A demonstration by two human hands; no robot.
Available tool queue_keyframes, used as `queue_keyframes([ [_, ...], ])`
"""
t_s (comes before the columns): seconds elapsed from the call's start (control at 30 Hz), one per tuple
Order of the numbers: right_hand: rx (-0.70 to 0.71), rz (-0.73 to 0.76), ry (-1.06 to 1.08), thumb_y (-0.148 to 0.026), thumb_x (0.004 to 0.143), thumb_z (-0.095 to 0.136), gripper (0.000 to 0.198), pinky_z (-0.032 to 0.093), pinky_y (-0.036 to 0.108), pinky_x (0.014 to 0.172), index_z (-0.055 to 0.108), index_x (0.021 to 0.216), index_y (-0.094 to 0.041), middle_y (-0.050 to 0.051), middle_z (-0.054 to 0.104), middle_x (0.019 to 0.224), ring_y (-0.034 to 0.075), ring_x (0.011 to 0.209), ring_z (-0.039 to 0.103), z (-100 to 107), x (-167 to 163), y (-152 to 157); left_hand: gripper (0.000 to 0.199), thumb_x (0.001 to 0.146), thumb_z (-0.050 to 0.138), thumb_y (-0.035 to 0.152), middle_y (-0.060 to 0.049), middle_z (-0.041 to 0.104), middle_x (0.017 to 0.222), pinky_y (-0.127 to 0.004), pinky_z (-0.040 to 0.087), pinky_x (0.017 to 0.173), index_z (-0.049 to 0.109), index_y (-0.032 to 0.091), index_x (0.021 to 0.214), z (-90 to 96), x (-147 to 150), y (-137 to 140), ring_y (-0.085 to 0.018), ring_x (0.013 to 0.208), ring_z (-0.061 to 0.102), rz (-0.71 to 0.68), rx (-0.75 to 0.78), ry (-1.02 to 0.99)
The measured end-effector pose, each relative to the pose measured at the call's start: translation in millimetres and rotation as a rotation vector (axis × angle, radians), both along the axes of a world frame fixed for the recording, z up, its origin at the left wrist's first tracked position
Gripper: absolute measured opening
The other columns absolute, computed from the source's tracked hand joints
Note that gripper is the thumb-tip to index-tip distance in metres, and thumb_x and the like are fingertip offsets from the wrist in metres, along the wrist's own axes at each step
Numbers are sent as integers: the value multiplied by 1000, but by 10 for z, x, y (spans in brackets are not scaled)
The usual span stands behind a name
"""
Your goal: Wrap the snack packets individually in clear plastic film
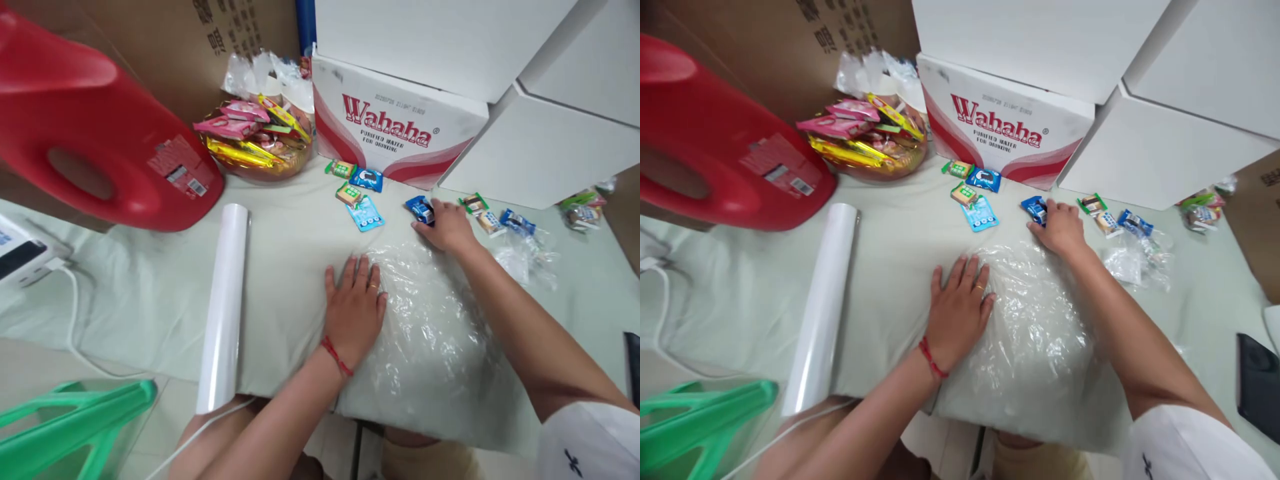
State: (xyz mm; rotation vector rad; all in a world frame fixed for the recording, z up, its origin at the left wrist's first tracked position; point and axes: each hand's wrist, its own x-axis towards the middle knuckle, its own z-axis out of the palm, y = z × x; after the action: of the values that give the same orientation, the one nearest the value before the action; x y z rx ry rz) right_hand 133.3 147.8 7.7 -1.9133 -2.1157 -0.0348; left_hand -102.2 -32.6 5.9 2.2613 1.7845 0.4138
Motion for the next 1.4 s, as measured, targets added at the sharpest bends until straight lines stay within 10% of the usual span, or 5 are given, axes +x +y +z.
queue_keyframes([
  [0.17,31,93,51,-58,86,67,50,48,60,93,71,119,-21,17,67,106,40,105,60,69,103,277,52,106,37,39,-10,41,165,-71,21,125,50,23,153,-3,-6,-5,-33,156,32,1,-9,18],
  [0.43,59,265,90,-59,93,56,58,40,66,104,59,130,-14,22,58,129,46,128,44,241,-965,1130,52,106,36,39,-10,40,166,-72,20,125,50,25,153,-15,14,-3,-33,156,32,4,-16,50],
  [1.0,-100,331,4,-52,92,64,50,43,59,105,57,126,-16,19,63,127,41,128,47,-113,-1328,1190,51,105,37,40,-9,39,167,-68,17,127,49,27,153,2,12,-14,-32,157,30,-8,-38,23],
  [1.2,-150,249,12,-50,96,61,50,43,60,104,60,126,-10,20,66,121,40,124,54,271,-940,840,46,106,37,41,-9,51,159,-66,21,125,60,27,143,45,-33,3,-33,150,42,70,-16,-64],
  [1.4,-8,266,284,-61,96,58,53,51,53,96,58,138,-28,10,69,122,31,110,65,779,32,-500,45,104,42,38,-12,49,160,-66,17,125,60,25,143,26,-128,0,-34,152,38,103,-39,-64],
])
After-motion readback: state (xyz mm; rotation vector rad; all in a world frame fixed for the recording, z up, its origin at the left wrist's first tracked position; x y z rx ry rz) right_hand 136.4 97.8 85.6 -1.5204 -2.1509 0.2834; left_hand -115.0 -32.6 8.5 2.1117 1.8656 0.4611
